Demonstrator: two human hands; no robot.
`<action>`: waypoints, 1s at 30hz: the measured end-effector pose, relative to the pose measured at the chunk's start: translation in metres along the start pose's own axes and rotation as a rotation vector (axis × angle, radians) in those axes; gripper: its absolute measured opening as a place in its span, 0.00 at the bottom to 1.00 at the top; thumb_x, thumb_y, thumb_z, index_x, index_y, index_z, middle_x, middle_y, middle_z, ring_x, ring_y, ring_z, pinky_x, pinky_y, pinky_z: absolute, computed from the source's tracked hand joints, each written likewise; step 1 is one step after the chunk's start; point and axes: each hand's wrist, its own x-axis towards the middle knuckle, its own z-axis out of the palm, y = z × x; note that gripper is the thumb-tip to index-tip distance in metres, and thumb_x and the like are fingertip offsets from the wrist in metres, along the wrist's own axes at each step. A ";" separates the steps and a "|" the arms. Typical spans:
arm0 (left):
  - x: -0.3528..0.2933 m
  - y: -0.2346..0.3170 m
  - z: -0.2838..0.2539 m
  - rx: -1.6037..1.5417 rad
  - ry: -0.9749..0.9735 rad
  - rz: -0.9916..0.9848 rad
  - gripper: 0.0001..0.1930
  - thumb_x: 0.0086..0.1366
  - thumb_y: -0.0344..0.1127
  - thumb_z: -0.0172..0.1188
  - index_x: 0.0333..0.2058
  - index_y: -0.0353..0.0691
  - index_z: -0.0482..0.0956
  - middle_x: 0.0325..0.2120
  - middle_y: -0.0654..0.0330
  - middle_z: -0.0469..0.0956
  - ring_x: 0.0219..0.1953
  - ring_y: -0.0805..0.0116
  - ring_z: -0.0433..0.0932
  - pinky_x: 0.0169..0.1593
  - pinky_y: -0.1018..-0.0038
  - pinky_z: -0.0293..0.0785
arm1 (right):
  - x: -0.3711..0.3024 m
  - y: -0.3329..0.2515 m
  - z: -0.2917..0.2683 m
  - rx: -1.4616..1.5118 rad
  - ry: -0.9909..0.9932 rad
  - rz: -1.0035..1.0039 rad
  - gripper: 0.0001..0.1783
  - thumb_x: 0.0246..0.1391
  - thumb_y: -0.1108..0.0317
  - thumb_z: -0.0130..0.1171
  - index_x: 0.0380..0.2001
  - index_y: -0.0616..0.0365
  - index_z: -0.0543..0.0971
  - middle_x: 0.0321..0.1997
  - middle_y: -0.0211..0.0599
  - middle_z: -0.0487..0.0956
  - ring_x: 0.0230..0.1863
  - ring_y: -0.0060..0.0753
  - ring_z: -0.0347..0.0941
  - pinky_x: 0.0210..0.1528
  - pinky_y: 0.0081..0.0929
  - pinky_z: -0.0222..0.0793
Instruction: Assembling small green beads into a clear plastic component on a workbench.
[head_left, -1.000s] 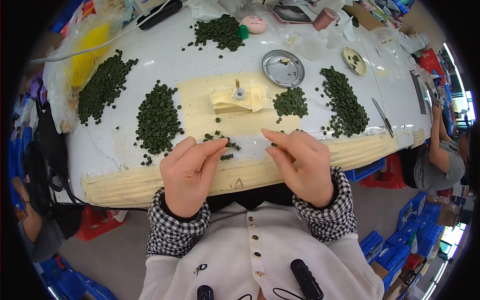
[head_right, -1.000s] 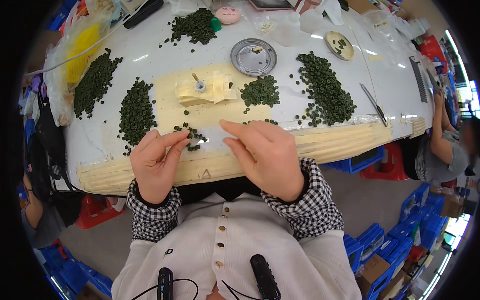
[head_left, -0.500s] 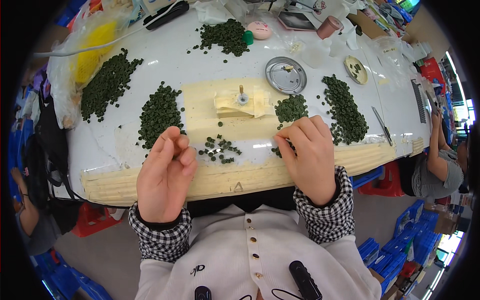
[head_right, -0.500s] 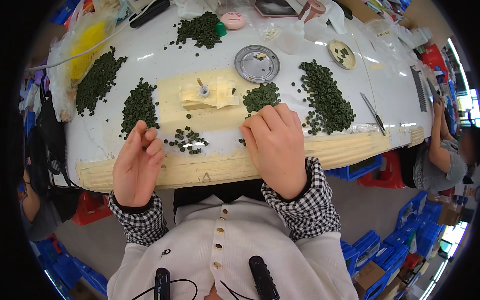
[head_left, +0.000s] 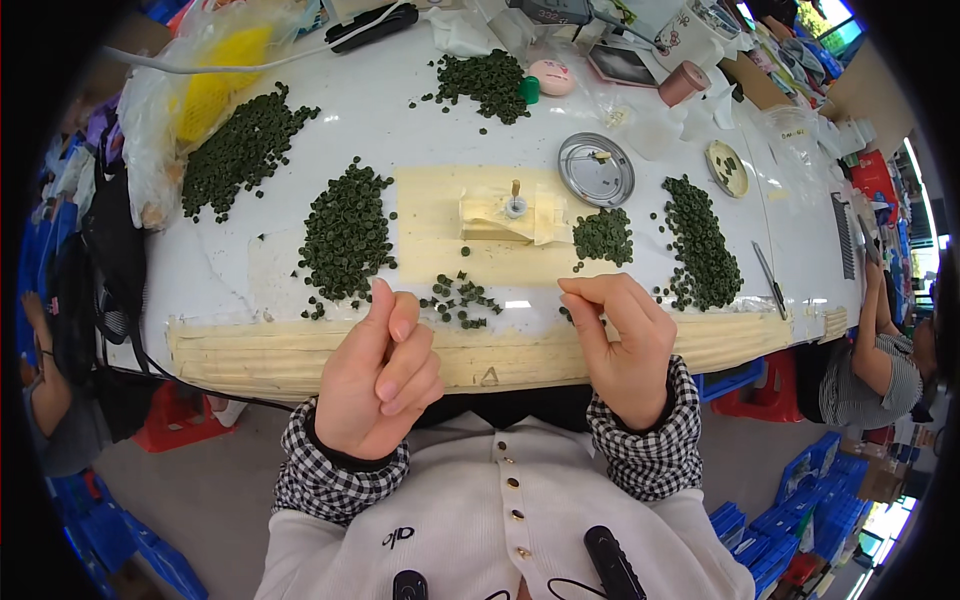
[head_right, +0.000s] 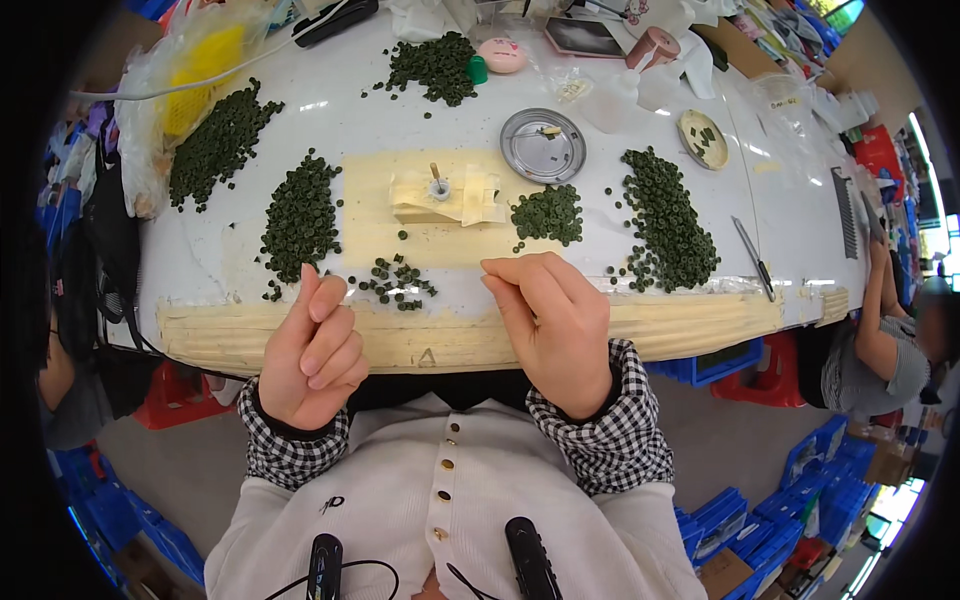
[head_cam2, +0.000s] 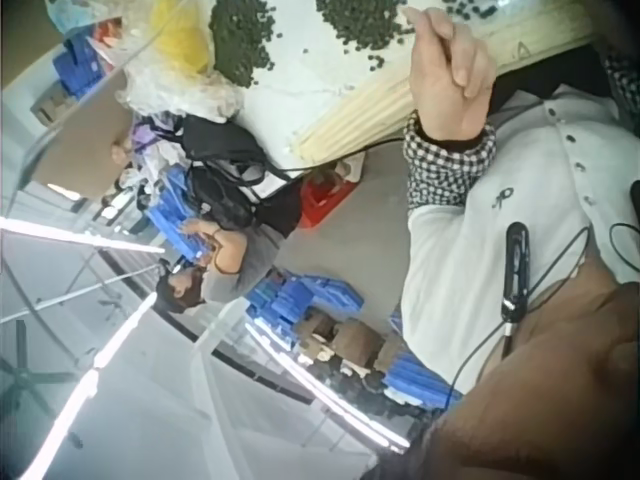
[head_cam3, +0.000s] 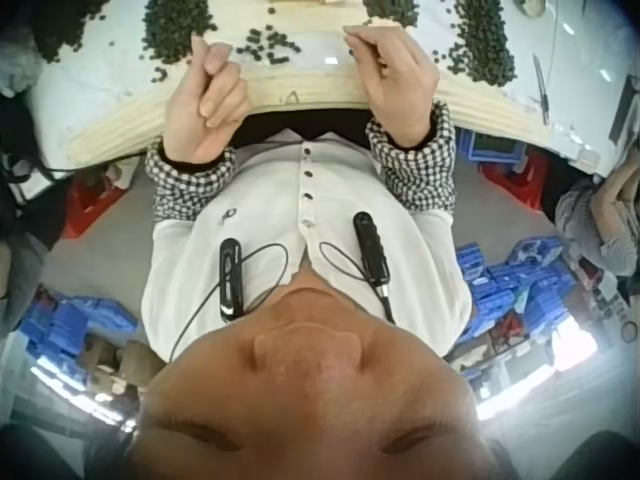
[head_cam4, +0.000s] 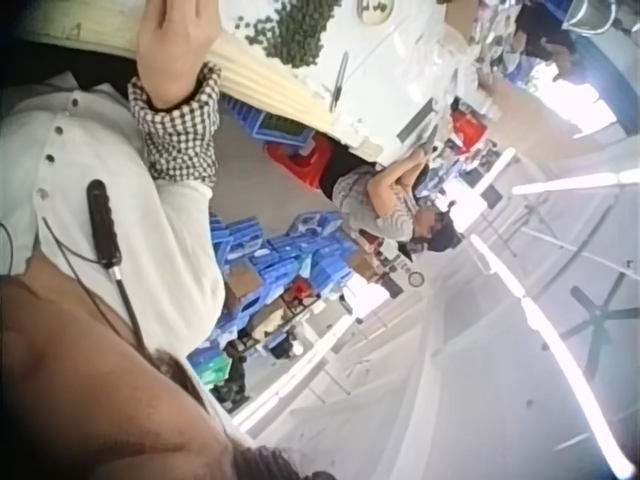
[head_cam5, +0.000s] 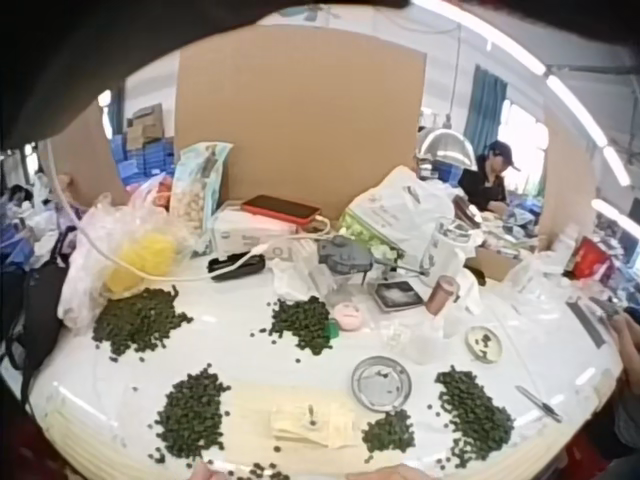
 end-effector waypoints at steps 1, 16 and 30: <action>0.000 -0.003 -0.001 -0.018 0.015 -0.001 0.19 0.75 0.50 0.29 0.29 0.48 0.62 0.17 0.72 0.62 0.13 0.83 0.53 0.16 0.83 0.48 | 0.000 -0.001 0.000 0.025 0.007 0.012 0.07 0.48 0.80 0.61 0.33 0.64 0.79 0.28 0.42 0.77 0.27 0.37 0.74 0.28 0.26 0.69; 0.012 -0.012 0.013 0.238 0.038 0.076 0.19 0.70 0.30 0.48 0.57 0.31 0.65 0.36 0.62 0.75 0.35 0.79 0.72 0.41 0.83 0.71 | 0.003 -0.005 -0.005 0.938 -0.243 0.517 0.11 0.56 0.78 0.56 0.43 0.70 0.76 0.37 0.42 0.81 0.40 0.26 0.78 0.43 0.21 0.75; 0.043 -0.004 0.001 0.219 -0.037 0.135 0.14 0.69 0.30 0.51 0.51 0.32 0.73 0.38 0.56 0.80 0.38 0.77 0.77 0.42 0.83 0.75 | 0.021 -0.005 0.014 0.987 -0.226 0.298 0.12 0.54 0.83 0.55 0.43 0.71 0.76 0.42 0.47 0.80 0.45 0.31 0.78 0.50 0.23 0.73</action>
